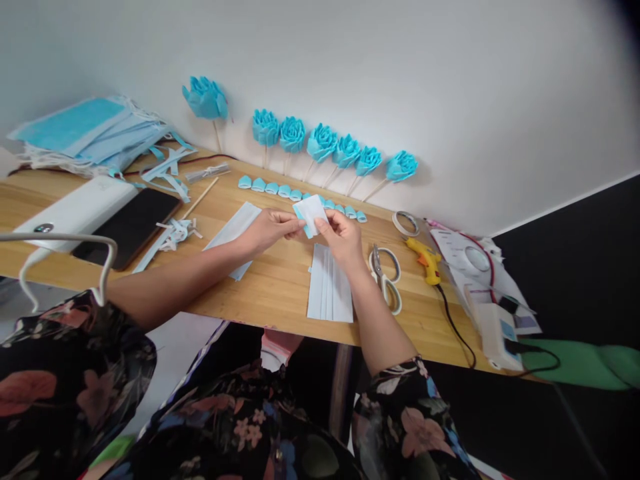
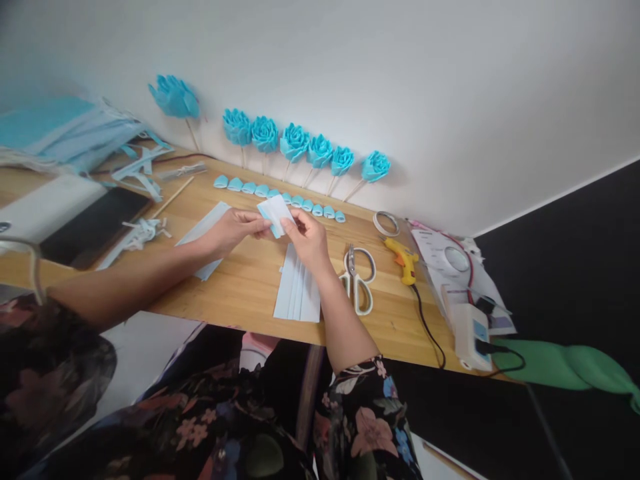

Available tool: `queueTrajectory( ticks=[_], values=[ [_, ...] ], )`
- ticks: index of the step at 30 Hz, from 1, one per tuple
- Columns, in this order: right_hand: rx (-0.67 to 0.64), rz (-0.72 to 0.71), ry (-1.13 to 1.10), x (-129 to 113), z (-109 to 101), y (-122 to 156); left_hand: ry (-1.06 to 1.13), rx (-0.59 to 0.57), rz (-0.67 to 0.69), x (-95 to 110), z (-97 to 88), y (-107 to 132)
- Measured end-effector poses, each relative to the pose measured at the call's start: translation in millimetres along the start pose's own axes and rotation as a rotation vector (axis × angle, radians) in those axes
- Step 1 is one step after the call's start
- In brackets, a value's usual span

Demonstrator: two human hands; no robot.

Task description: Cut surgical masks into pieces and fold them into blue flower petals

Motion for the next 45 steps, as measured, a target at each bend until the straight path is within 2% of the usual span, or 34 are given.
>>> queueTrajectory(
  ticks=[18,27,33,39,45],
  values=[
    [-0.021,-0.009,-0.023,0,1,0,0.027,0.023,0.015,5,1.8,2],
    [-0.192,-0.01,-0.118,3,11,-1,-0.044,0.045,0.063,2,-0.2,2],
    [-0.133,-0.01,-0.084,9,12,-2,-0.031,0.076,0.073,1,0.4,2],
    [-0.16,-0.004,-0.051,8,12,-2,0.086,0.136,0.088,8,-2.1,2],
    [-0.156,-0.02,-0.013,9,11,-1,0.137,0.146,0.116,8,-3.0,2]
  ],
)
Point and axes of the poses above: each hand's wrist, its own y-axis away from the middle knuckle, its own z-axis out of the palm, x = y × z, the point moved 3 cm from there along -y, towards the middle knuckle, and after that the axes turned 13 degrees about -x, right-handed, at the moved point
